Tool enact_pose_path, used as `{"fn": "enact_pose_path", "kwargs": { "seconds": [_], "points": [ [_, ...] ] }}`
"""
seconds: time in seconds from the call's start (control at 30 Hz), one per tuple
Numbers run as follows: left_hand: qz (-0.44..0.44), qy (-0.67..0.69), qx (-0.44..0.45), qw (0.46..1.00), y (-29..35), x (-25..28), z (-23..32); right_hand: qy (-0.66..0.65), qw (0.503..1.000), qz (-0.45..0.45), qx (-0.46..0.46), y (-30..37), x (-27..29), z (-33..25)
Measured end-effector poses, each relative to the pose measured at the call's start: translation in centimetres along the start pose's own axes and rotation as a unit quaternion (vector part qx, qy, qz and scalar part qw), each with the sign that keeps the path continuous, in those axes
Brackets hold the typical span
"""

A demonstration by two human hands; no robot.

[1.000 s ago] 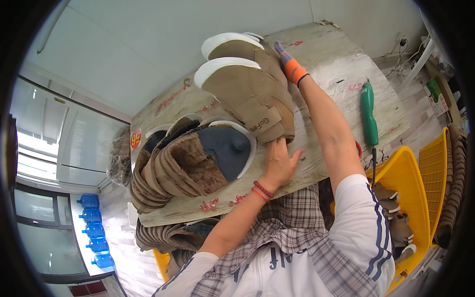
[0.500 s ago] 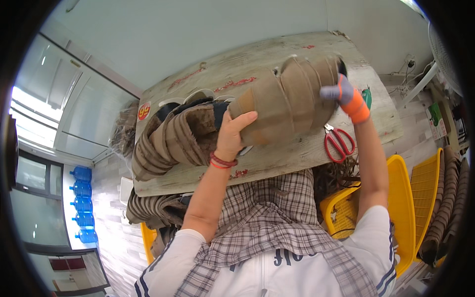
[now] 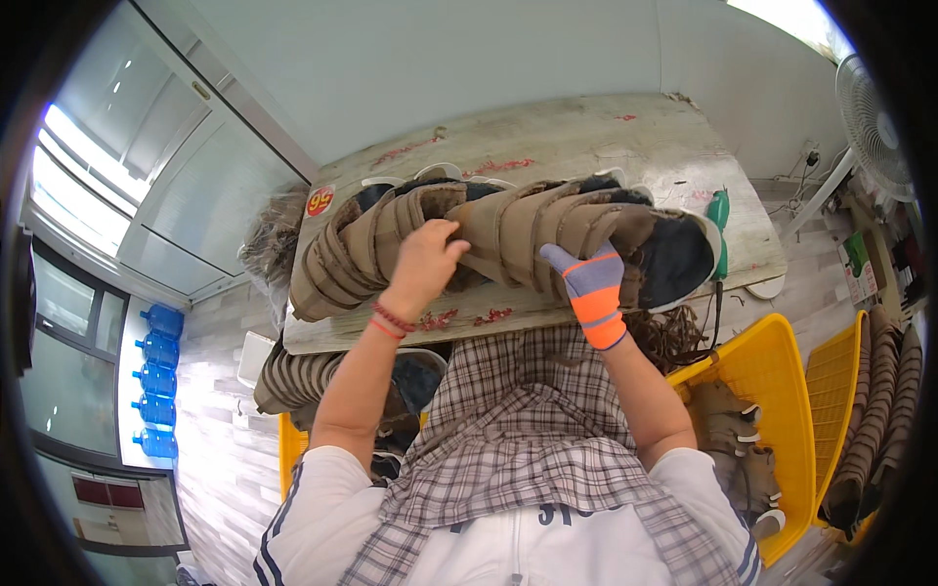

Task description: The person trims the fur lining of several beige boots using scissors and a green electric trimmer. They repeatedly pick up boots from a yellow basket, trim the interior fur, and place the boots on a wooden workbench.

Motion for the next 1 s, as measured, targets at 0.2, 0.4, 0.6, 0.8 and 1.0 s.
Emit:
{"fn": "enact_pose_path", "kwargs": {
  "seconds": [0.2, 0.4, 0.6, 0.8, 1.0],
  "points": [
    [0.022, -0.105, 0.027, 0.994, -4.9, 7.3, -11.9, -0.015, 0.999, -0.014, -0.037, 2.4, -2.1, -1.6],
    [-0.15, 0.075, 0.155, 0.974, -4.3, 2.8, -16.6, -0.138, 0.973, -0.077, -0.165, -1.0, -2.6, 2.9],
    [-0.114, 0.059, 0.198, 0.972, -3.5, 1.8, -16.5, -0.249, 0.924, -0.204, -0.207, -5.1, -7.7, 4.3],
    [-0.066, 0.063, 0.255, 0.963, -2.3, 1.6, -17.7, -0.195, 0.965, -0.059, -0.166, -3.0, -3.8, 16.4],
    [0.177, -0.19, -0.064, 0.964, -0.7, 8.9, -14.9, -0.093, 0.988, 0.065, -0.107, -2.9, -1.7, 12.2]
  ]
}}
Point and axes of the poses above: each hand's wrist, its own y-axis away from the middle knuckle, its own x-axis out of the back of the hand, z = x × y, the point moved 4 cm from there along -y, towards the middle knuckle, and after that the axes turned 1 degree about x, right-handed, at the moved point
